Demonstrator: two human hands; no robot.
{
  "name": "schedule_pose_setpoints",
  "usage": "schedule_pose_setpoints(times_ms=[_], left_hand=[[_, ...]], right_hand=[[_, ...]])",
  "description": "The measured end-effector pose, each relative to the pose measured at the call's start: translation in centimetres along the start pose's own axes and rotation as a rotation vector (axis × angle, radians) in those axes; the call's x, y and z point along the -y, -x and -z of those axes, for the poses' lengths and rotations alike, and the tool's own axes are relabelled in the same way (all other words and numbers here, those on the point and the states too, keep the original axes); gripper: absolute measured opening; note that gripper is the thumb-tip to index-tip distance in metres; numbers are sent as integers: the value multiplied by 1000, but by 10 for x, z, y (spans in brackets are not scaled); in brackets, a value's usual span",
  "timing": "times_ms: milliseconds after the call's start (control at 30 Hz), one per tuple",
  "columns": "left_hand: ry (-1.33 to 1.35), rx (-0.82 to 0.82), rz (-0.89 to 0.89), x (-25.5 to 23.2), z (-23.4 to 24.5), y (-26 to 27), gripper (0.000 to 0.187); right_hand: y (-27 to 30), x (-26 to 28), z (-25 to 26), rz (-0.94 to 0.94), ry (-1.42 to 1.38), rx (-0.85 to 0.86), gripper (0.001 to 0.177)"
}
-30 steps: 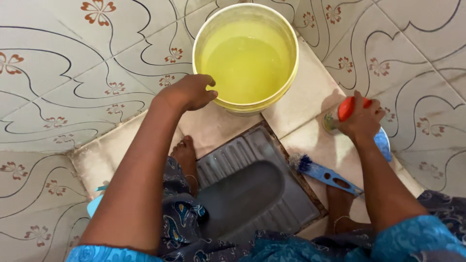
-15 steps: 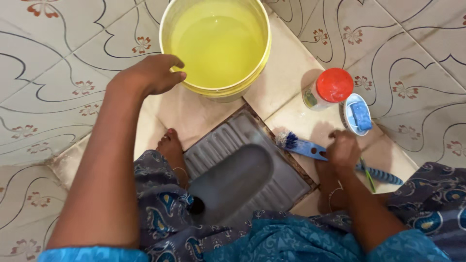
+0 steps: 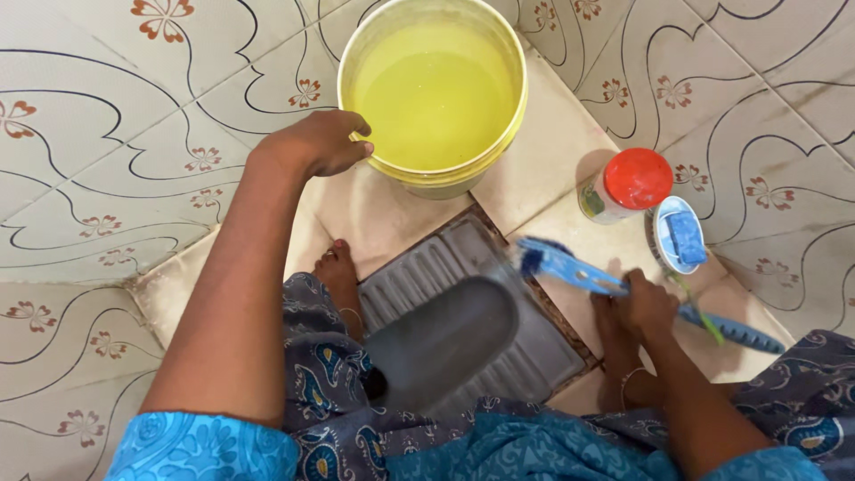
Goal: The person scrubs a wall-mounted faucet with a toothbrush while rinsing it with water from a yellow bucket. They then use a blue scrub brush to clean the faucet and surrounding tiles, rinsing the brush in the bucket between scrubbing actions.
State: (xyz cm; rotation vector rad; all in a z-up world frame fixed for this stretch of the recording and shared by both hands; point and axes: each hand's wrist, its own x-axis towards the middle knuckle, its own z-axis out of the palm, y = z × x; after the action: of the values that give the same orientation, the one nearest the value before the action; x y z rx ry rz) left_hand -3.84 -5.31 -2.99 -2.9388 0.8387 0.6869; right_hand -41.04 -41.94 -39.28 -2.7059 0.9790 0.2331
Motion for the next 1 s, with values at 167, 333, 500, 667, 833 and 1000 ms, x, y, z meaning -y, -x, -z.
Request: schedule_pose_setpoints(times_ms=[167,333,500,667,833,1000], left_hand=[[17,-29,-55,6,-9,-16,51],[50,-19,16,-3,-8,-10,51],[24,-7,9,-2,-6,-3,51],[34,25,62,-1,2,6,51],[59,42,65,-7,4,12,51],[26,17,29,-5,1,13,49]], right_hand=[[-29,42,9,-37,-269,0,49],[-78,67,-10,-245,-712,119,51],[-81,100,-9,-230,-650,-118,48],[-95,130,-4,-70,-698,-115,52],[-89,135,-18,121,-749,-337,65],[-45,115,-25,-163,-188,-317,49]])
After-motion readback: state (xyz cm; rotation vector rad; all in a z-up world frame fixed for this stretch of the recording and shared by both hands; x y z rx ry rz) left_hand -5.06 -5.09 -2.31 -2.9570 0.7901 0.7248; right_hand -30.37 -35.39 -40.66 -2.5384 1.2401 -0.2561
